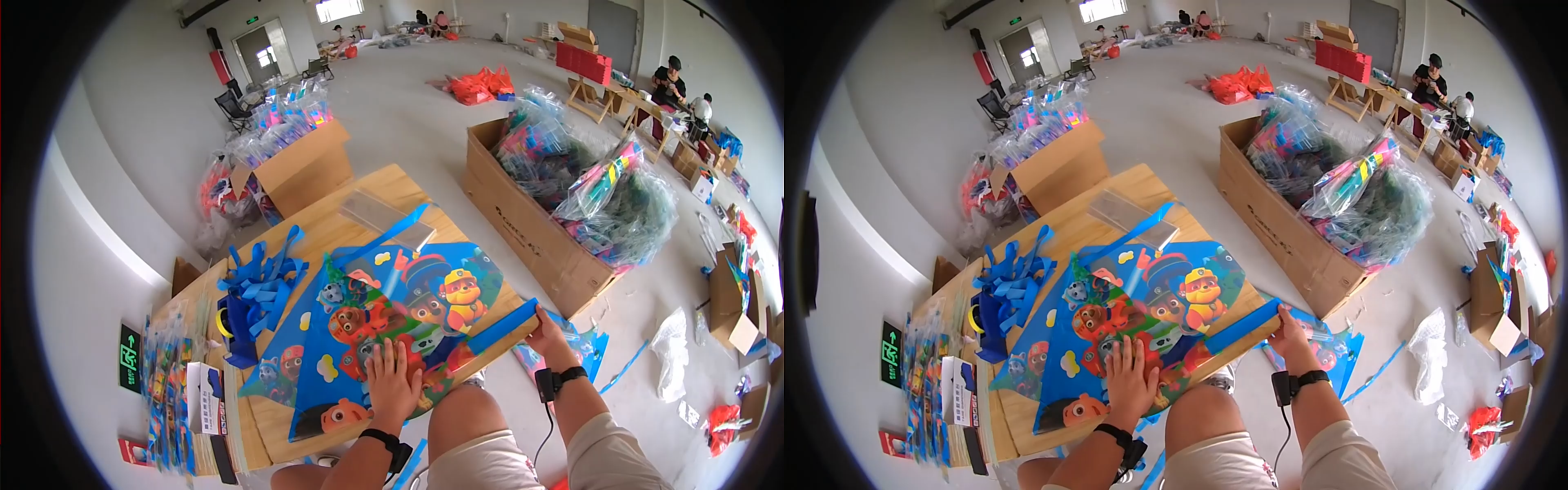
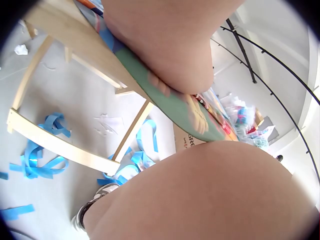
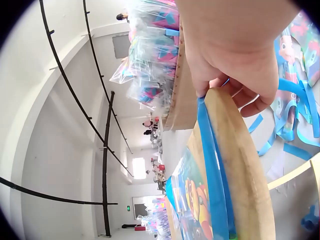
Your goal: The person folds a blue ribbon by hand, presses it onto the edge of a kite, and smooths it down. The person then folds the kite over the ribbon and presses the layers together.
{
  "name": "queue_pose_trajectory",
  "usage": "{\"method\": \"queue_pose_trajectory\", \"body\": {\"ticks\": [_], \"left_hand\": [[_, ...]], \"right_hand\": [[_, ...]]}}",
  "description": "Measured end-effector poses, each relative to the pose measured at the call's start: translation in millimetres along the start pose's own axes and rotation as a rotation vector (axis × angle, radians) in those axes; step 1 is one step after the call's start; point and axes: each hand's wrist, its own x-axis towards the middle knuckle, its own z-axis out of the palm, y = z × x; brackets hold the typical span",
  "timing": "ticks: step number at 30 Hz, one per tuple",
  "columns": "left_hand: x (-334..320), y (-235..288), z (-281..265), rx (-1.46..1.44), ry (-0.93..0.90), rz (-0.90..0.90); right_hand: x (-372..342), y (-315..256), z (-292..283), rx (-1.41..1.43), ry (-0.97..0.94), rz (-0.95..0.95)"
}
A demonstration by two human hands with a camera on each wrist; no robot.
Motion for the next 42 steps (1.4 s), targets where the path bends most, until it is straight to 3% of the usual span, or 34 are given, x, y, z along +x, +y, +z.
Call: {"method": "queue_pose_trajectory", "body": {"ticks": [15,21,23,24,26,27,29,32,33,34,35,37,39,41,42], "left_hand": [[0,-2,0,-0.025,0.017,-0.006],[0,-2,1,-0.024,0.005,-0.008],[0,-2,0,-0.014,0.006,-0.012],[0,-1,0,-0.015,0.005,-0.014],[-1,-1,-2,-0.030,0.017,-0.014],[-1,-1,-2,-0.033,0.016,-0.022],[-1,-1,-1,-0.031,0.042,-0.007],[-1,-1,-3,-0.038,0.059,-0.006],[-3,-1,-3,-0.043,0.057,-0.016],[-3,-2,-2,-0.049,0.068,-0.009],[-2,-2,-1,-0.056,0.080,-0.003],[-2,-1,-1,-0.075,0.100,-0.011],[-3,-3,1,-0.089,0.117,-0.019],[-3,-6,4,-0.003,0.011,-0.008],[-4,-8,6,-0.004,0.012,-0.012]], "right_hand": [[4,-5,0,-0.006,0.007,-0.035],[10,-16,-7,0.038,0.012,0.067],[10,-18,-5,0.021,0.019,-0.129],[7,-19,-2,0.019,0.018,-0.128],[-4,-27,14,-0.098,-0.016,-0.559],[-14,-30,28,-0.105,-0.020,-0.556],[-45,-32,68,-0.475,-0.049,-0.867],[-78,-19,121,-0.774,-0.199,-1.046],[-104,-9,147,-0.811,-0.264,-1.015],[-102,5,154,-1.008,-0.247,-1.140],[-123,17,174,-1.149,-0.269,-1.141],[-139,49,201,-1.230,-0.464,-1.205],[-156,86,220,-1.270,-0.489,-0.983],[-160,121,221,-1.319,-0.535,-0.920],[-168,130,224,-1.401,-0.901,-0.949]]}}
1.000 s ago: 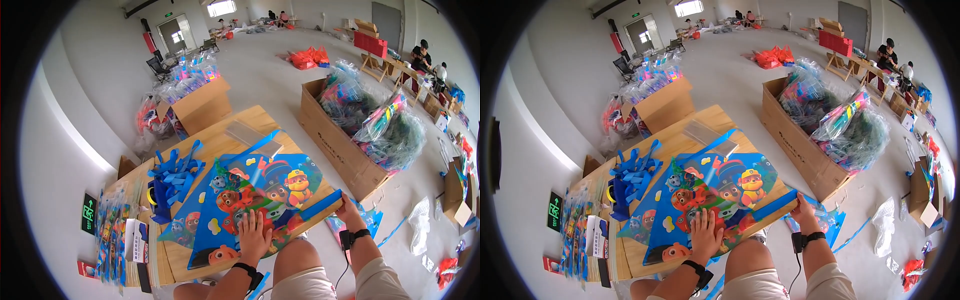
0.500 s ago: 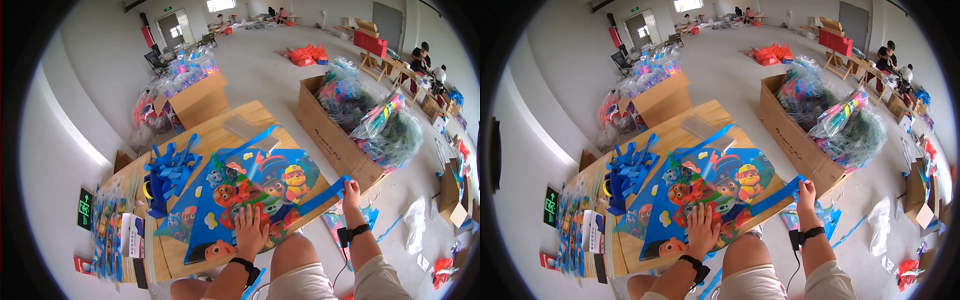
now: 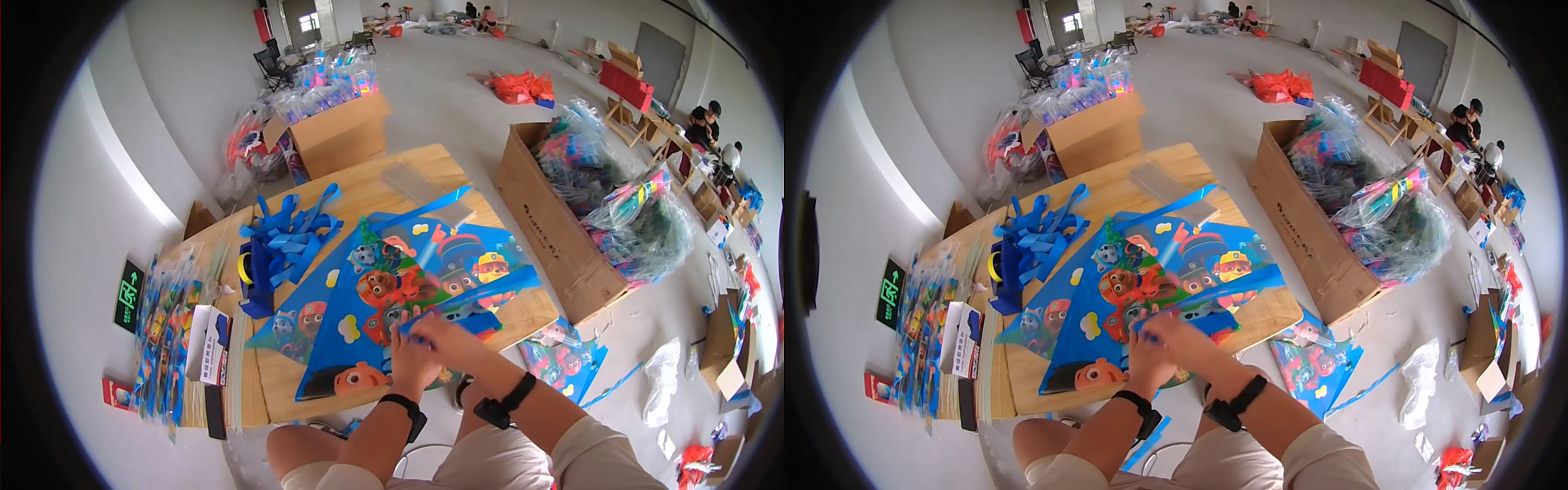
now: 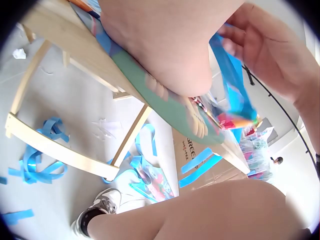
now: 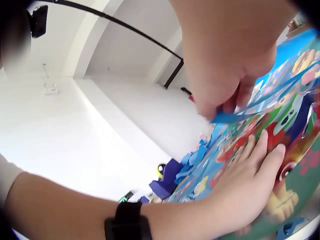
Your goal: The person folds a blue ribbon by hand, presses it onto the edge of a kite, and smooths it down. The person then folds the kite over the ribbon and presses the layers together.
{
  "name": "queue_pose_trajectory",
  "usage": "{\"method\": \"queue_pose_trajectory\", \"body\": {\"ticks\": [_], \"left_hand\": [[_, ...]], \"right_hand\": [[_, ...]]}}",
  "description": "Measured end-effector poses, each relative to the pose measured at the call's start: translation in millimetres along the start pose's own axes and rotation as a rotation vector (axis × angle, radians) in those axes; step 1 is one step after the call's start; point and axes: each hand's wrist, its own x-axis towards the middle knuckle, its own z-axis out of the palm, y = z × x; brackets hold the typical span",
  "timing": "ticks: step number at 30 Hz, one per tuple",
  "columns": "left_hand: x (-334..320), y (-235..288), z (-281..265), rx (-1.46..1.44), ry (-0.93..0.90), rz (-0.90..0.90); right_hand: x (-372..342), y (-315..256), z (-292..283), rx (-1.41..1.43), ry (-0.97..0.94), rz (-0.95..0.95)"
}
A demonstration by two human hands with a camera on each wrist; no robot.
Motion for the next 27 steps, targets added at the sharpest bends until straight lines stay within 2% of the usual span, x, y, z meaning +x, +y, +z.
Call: {"method": "queue_pose_trajectory", "body": {"ticks": [1,2,4,5,7,8,10,14,19,27], "left_hand": [[0,-1,3,-0.001,0.031,0.004],[-1,-1,6,-0.004,0.060,0.008],[-1,1,11,-0.014,0.121,0.012],[0,1,13,-0.019,0.155,0.013],[0,1,13,-0.088,0.155,0.003],[0,2,13,-0.150,0.152,0.000],[-1,3,11,-0.152,0.147,-0.003],[0,3,11,-0.129,0.151,-0.012],[-1,2,9,-0.125,0.197,-0.001],[0,6,-2,-0.149,0.219,-0.008]], "right_hand": [[-1,-6,5,0.000,-0.252,-0.236],[-4,-4,8,0.000,-0.256,-0.235],[-14,11,7,-0.225,-0.101,-0.319],[-18,20,5,-0.229,-0.108,-0.322],[-31,39,0,-0.384,0.135,-0.063],[-36,46,-4,-0.388,0.130,-0.059],[-44,57,-11,-0.429,0.159,0.079],[-51,62,-15,-0.534,0.155,0.066],[-60,65,-13,-0.625,0.033,0.059],[-61,61,-4,-0.744,-0.035,0.054]]}}
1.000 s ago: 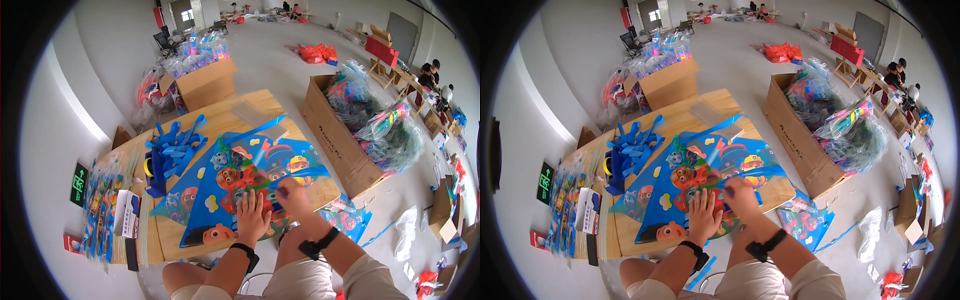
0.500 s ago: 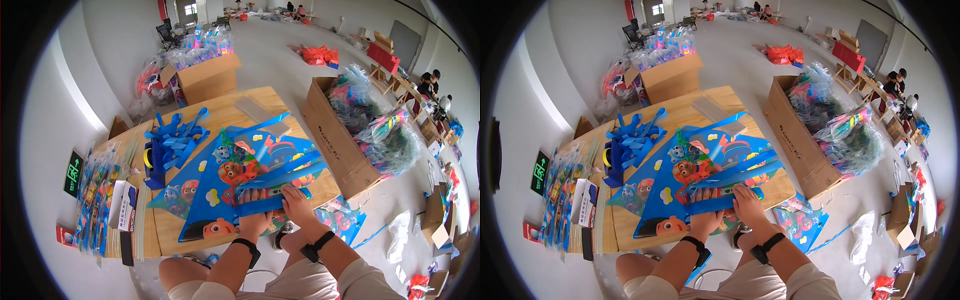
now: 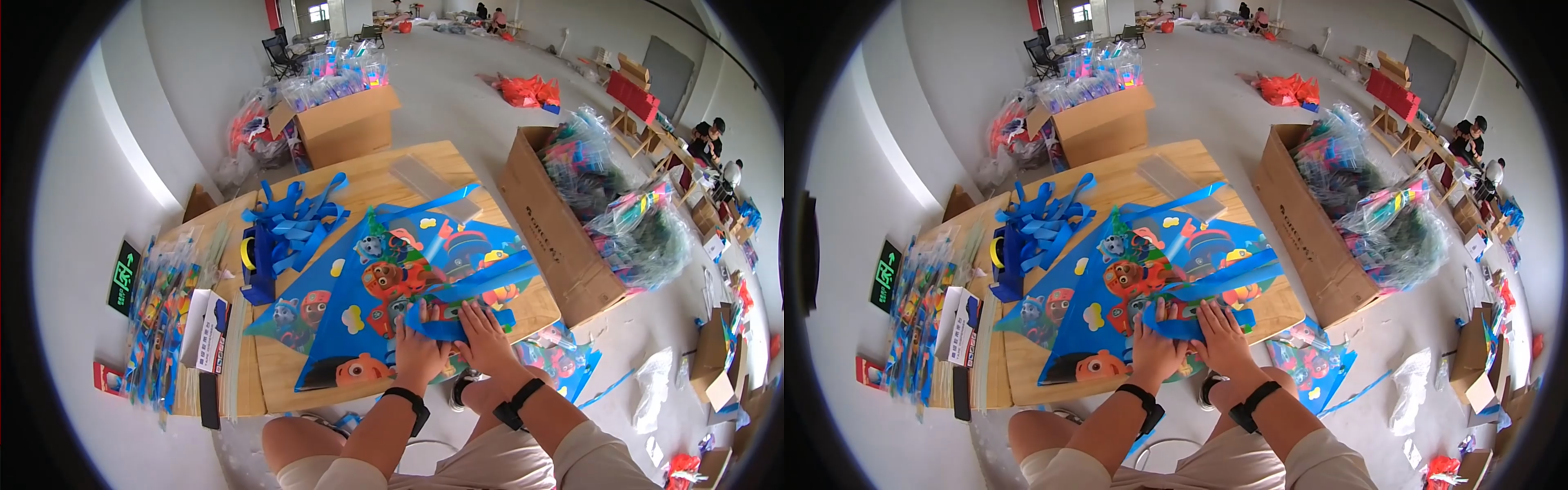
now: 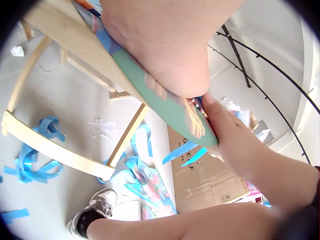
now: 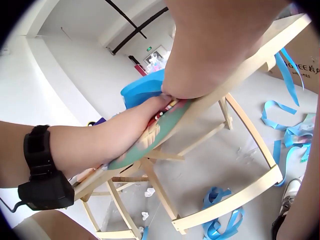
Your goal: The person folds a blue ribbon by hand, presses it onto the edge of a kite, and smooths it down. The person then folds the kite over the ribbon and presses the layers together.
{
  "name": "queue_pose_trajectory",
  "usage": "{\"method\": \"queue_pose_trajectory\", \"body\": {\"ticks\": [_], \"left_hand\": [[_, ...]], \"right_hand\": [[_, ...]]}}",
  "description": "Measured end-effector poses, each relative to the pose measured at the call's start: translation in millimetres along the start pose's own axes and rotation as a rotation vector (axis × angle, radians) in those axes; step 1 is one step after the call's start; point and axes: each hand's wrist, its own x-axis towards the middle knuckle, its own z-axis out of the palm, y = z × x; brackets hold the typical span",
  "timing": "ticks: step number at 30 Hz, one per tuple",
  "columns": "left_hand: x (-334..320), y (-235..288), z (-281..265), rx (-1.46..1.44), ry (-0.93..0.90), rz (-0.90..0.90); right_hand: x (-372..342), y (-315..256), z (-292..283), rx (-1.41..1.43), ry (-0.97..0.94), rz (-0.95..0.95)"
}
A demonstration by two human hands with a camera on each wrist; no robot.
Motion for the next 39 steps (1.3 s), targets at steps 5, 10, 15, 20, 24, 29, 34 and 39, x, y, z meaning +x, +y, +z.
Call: {"method": "queue_pose_trajectory", "body": {"ticks": [5,10,15,20,24,29,34,39], "left_hand": [[1,-4,1,0.039,-0.052,0.019],[2,-10,7,0.013,-0.084,0.015],[12,-29,9,-0.129,-0.178,-0.010],[49,-4,-6,-0.473,-0.236,-0.065],[67,41,14,-0.306,-0.184,0.091],[88,78,27,-0.158,-0.325,-0.007],[89,97,43,-0.111,-0.337,-0.088],[96,99,29,-0.461,-0.076,-0.106]], "right_hand": [[-1,0,4,-0.004,-0.006,0.006],[1,0,-3,-0.031,-0.108,0.028],[-4,3,2,0.072,-0.069,0.042],[-2,0,-7,0.066,-0.055,0.043],[0,0,-10,0.105,-0.267,0.092],[-2,1,4,0.066,0.033,-0.013],[-9,8,20,0.085,-0.063,0.042],[-4,9,22,0.316,-0.091,0.120]]}}
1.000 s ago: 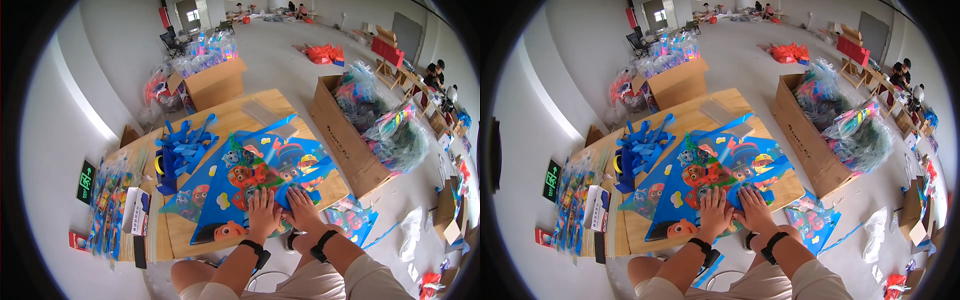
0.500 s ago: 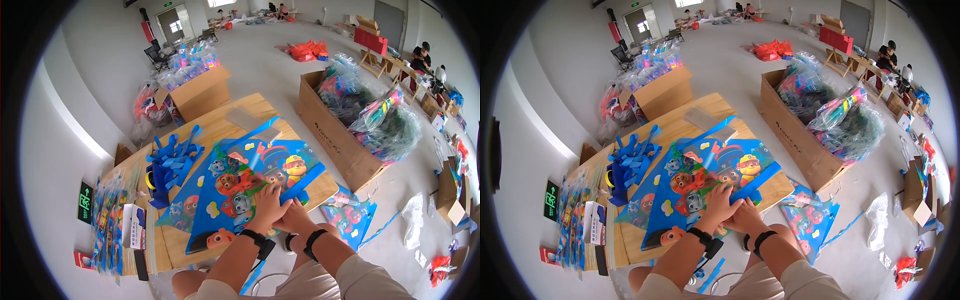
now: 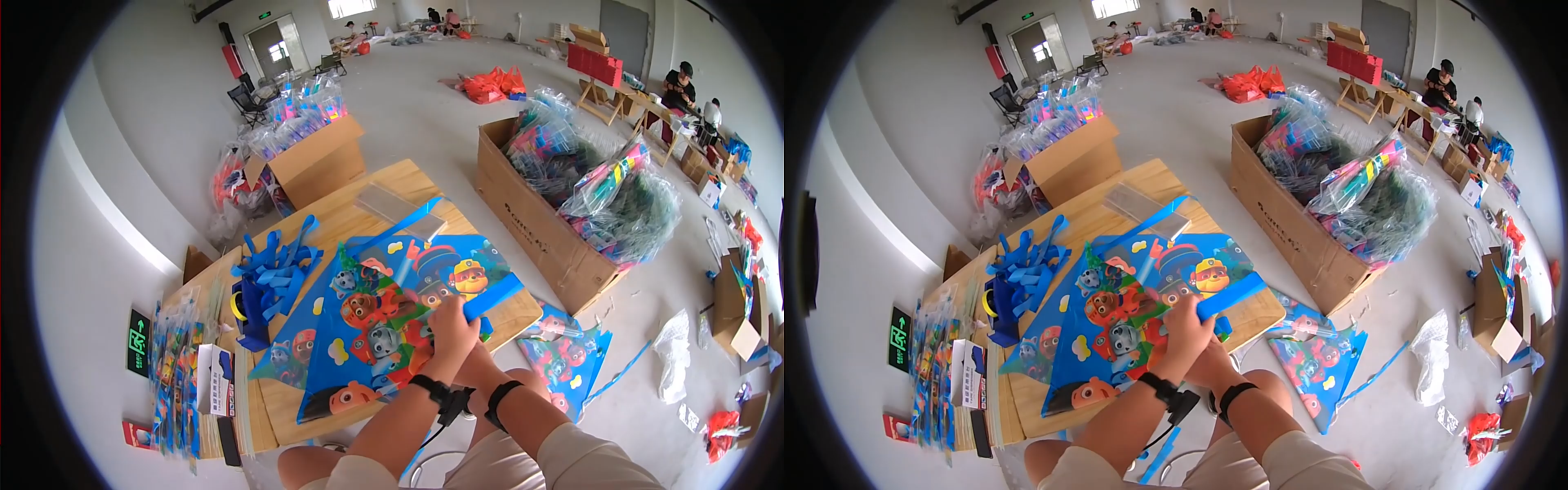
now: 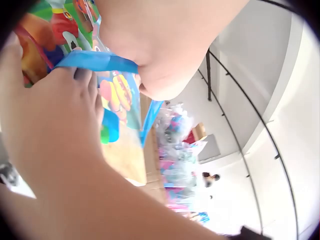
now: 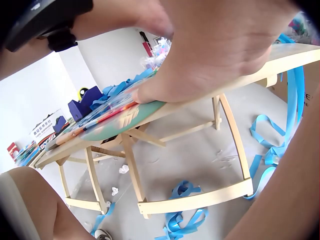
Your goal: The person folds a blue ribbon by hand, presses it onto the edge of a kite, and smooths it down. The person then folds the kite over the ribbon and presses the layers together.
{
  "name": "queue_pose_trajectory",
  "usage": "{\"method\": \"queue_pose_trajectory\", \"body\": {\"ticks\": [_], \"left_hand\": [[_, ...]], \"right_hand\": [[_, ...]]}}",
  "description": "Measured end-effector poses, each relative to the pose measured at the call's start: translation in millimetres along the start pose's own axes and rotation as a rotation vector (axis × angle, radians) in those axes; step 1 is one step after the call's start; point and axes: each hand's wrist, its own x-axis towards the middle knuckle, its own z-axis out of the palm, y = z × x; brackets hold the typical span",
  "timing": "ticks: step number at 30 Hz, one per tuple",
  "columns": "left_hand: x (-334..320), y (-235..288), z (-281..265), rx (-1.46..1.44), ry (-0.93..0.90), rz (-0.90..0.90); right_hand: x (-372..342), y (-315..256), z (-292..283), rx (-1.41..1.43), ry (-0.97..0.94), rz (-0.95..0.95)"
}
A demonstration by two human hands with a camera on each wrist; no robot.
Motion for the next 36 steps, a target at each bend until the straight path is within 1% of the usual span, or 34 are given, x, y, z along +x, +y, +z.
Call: {"method": "queue_pose_trajectory", "body": {"ticks": [1,2,3,5,7,9,10,11,12,13,14,15,17,18,19,21,22,24,26,28,30,33,36], "left_hand": [[-2,1,-10,0.003,0.000,0.000],[-4,-2,-24,-0.149,0.124,0.000],[-8,-4,-41,-0.299,0.245,-0.001],[-26,-8,-87,-0.518,0.270,-0.187],[-51,-28,-135,-0.572,0.327,-0.201],[-75,-56,-174,-0.793,0.413,-0.274],[-87,-67,-192,-0.820,0.475,-0.298],[-100,-78,-211,-0.847,0.537,-0.320],[-114,-94,-228,-0.839,0.548,-0.318],[-130,-111,-245,-0.791,0.614,-0.455],[-147,-126,-259,-0.743,0.680,-0.592],[-164,-138,-271,-0.738,0.693,-0.596],[-196,-159,-293,-0.627,0.752,-0.641],[-208,-170,-302,-0.634,0.746,-0.643],[-220,-183,-310,-0.630,0.763,-0.650],[-241,-208,-319,-0.562,0.726,-0.709],[-248,-218,-321,-0.565,0.737,-0.716],[-256,-225,-324,-0.562,0.737,-0.768],[-261,-231,-323,-0.580,0.742,-0.777],[-261,-235,-320,-0.599,0.748,-0.785],[-262,-238,-318,-0.648,0.753,-0.753],[-264,-244,-315,-0.719,0.781,-0.768],[-265,-253,-312,-0.683,0.782,-0.738]], "right_hand": [[1,2,2,-0.083,0.059,-0.047],[0,3,4,-0.163,0.120,-0.091],[-2,-1,-1,-0.155,0.122,-0.088],[-1,-12,-19,-0.209,0.120,-0.094],[-2,-14,-21,-0.205,0.126,-0.100],[-2,-22,-32,-0.189,-0.089,0.036],[1,-22,-33,-0.161,-0.227,0.096],[-1,-19,-29,-0.154,-0.227,0.083],[-3,-13,-20,-0.195,-0.065,0.002],[-4,-10,-14,-0.233,0.096,-0.078],[-3,-12,-12,-0.223,0.106,-0.074],[-2,-14,-14,-0.218,0.101,-0.087],[-2,-16,-25,-0.199,0.075,-0.090],[-1,-18,-26,-0.219,0.069,-0.091],[-1,-19,-26,-0.216,0.060,-0.107],[-1,-20,-26,-0.248,0.056,-0.094],[0,-20,-26,-0.262,0.045,-0.093],[-1,-21,-26,-0.263,0.033,-0.100],[0,-16,-24,-0.267,0.025,-0.104],[2,-5,-13,-0.252,0.068,-0.130],[3,-6,-17,-0.220,0.055,-0.122],[4,-4,-18,-0.150,0.042,-0.107],[9,1,-18,-0.111,0.036,-0.114]]}}
